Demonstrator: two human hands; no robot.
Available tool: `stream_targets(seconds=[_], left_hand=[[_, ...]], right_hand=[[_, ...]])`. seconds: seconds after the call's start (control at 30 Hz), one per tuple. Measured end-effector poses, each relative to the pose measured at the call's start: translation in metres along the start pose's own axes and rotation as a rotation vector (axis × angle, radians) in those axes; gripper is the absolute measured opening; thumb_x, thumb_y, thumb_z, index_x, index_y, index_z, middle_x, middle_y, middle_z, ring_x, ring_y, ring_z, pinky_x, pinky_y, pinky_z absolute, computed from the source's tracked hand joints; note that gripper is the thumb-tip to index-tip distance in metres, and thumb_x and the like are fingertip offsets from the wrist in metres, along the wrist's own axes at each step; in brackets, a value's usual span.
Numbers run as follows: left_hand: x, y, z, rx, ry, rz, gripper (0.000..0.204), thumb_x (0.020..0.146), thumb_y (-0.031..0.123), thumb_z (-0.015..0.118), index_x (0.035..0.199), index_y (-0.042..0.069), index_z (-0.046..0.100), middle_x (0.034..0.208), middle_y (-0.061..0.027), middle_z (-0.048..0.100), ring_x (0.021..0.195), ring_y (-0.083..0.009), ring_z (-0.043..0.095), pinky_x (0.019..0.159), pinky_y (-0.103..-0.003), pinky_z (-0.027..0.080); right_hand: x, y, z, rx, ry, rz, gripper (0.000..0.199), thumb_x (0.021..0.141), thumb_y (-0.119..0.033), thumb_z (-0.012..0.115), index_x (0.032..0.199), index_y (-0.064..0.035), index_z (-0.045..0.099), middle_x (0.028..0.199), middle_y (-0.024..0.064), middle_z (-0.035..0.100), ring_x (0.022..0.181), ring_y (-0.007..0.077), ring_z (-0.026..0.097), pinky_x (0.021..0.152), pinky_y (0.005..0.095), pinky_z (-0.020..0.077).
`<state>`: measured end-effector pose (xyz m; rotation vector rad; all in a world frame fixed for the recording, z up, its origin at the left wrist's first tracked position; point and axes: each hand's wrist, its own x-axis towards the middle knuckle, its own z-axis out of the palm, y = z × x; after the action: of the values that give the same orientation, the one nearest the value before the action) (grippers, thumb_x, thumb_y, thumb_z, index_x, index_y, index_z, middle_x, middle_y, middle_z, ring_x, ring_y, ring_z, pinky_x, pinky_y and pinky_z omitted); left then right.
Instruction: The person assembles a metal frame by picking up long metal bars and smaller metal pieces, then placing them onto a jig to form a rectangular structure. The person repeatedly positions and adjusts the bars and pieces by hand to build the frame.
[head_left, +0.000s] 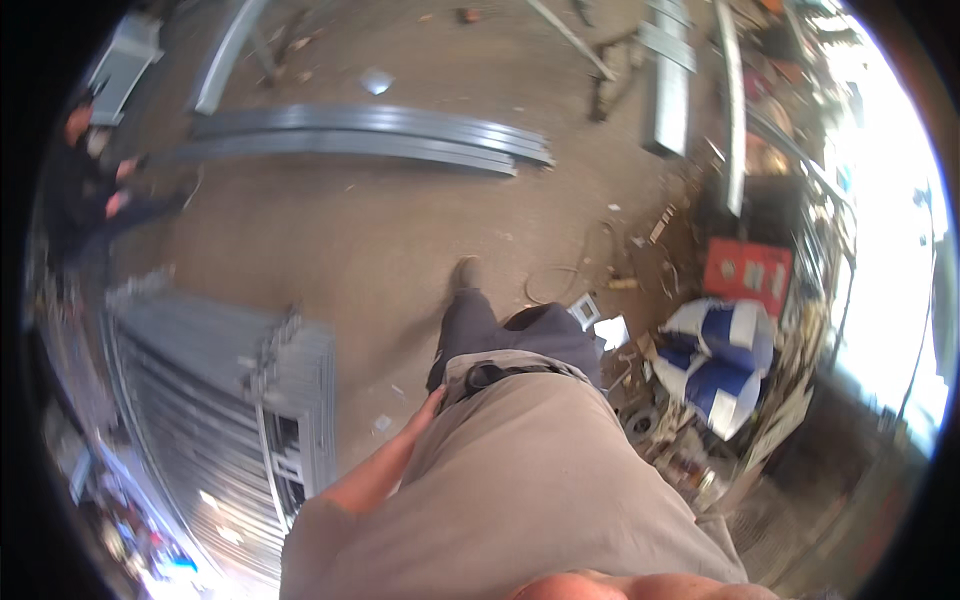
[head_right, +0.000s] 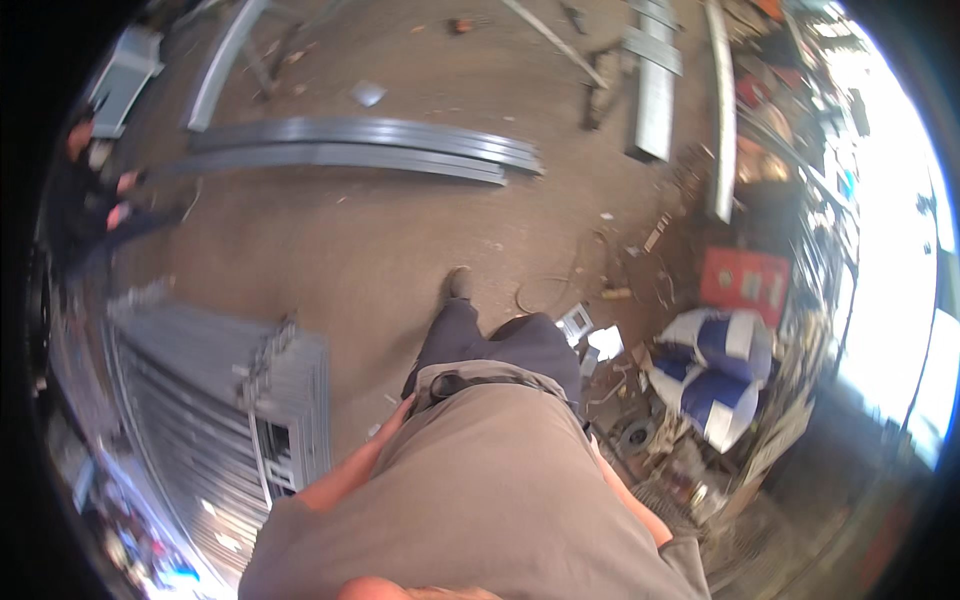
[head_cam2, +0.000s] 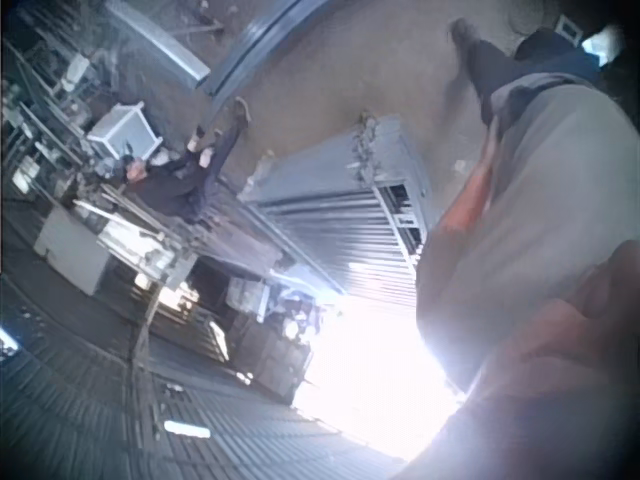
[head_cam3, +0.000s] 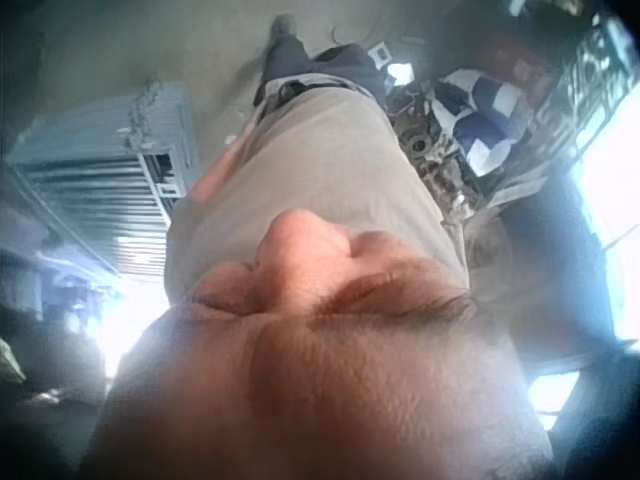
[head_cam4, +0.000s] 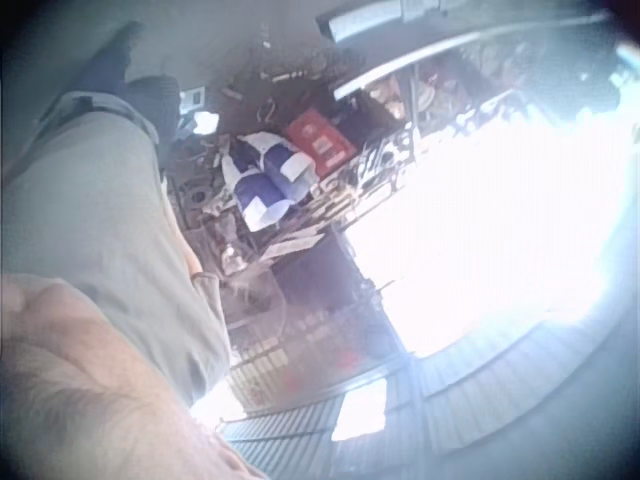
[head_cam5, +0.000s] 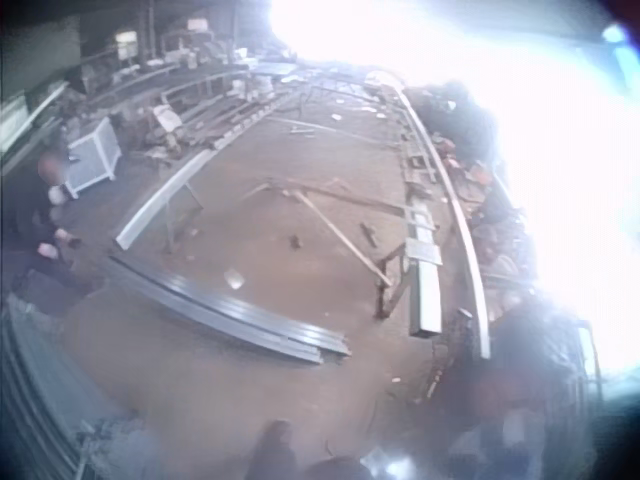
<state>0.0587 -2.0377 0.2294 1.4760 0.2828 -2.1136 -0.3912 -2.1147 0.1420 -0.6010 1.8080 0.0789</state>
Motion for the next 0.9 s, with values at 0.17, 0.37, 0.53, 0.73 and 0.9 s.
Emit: stream_targets(seconds=[0.17, 0.37, 0.53, 0.73, 0.9], left_hand=[[-0.003, 0.029, 0.054, -0.175, 0.097, -0.007, 0.082, 0.105, 0.064, 0.047, 0.16, 0.004, 0.042, 0.158, -0.0108, 0.051, 0.142, -0.0242, 0.051, 0.119, -0.04, 0.039], [0.015, 0.037, 0.133, -0.384, 0.237, 0.042, 0.073, 0.106, 0.062, 0.046, 0.161, 0.013, 0.044, 0.157, -0.0083, 0.053, 0.14, -0.0237, 0.052, 0.117, -0.04, 0.039], [0.07, 0.006, 0.187, -0.221, 0.434, 0.079, 0.073, 0.106, 0.062, 0.046, 0.159, 0.012, 0.046, 0.154, -0.0094, 0.056, 0.14, -0.024, 0.052, 0.118, -0.038, 0.037], [0.136, -0.075, 0.237, -0.279, 0.493, -0.032, 0.076, 0.105, 0.063, 0.048, 0.157, 0.008, 0.048, 0.149, -0.0113, 0.06, 0.139, -0.0236, 0.052, 0.118, -0.034, 0.036], [0.129, -0.051, 0.273, -0.104, 0.539, 0.023, 0.078, 0.105, 0.066, 0.046, 0.153, 0.005, 0.055, 0.149, -0.014, 0.06, 0.138, -0.0238, 0.053, 0.116, -0.033, 0.037]], right_hand=[[0.042, -0.094, -0.051, -0.181, -0.14, -0.001, 0.044, 0.098, -0.039, 0.061, 0.119, -0.003, 0.075, 0.121, 0.0145, 0.074, 0.116, 0.0269, 0.068, 0.1, 0.0385, 0.0529], [0.095, -0.212, -0.12, -0.306, -0.285, 0.038, 0.045, 0.098, -0.04, 0.06, 0.118, -0.0026, 0.075, 0.122, 0.015, 0.074, 0.117, 0.027, 0.067, 0.1, 0.0388, 0.0529], [0.117, -0.301, -0.177, -0.324, -0.331, 0.107, 0.046, 0.098, -0.04, 0.06, 0.117, -0.0023, 0.076, 0.123, 0.0154, 0.074, 0.117, 0.027, 0.067, 0.1, 0.039, 0.0529], [0.139, -0.358, -0.199, -0.484, -0.339, 0.162, 0.047, 0.098, -0.041, 0.059, 0.116, -0.0019, 0.076, 0.124, 0.0159, 0.074, 0.118, 0.027, 0.067, 0.1, 0.0393, 0.0529], [0.138, -0.422, -0.183, -1.562, -0.313, -0.538, 0.047, 0.092, -0.04, 0.058, 0.113, -0.0023, 0.076, 0.124, 0.0197, 0.073, 0.114, 0.0358, 0.07, 0.1, 0.0453, 0.0549]])
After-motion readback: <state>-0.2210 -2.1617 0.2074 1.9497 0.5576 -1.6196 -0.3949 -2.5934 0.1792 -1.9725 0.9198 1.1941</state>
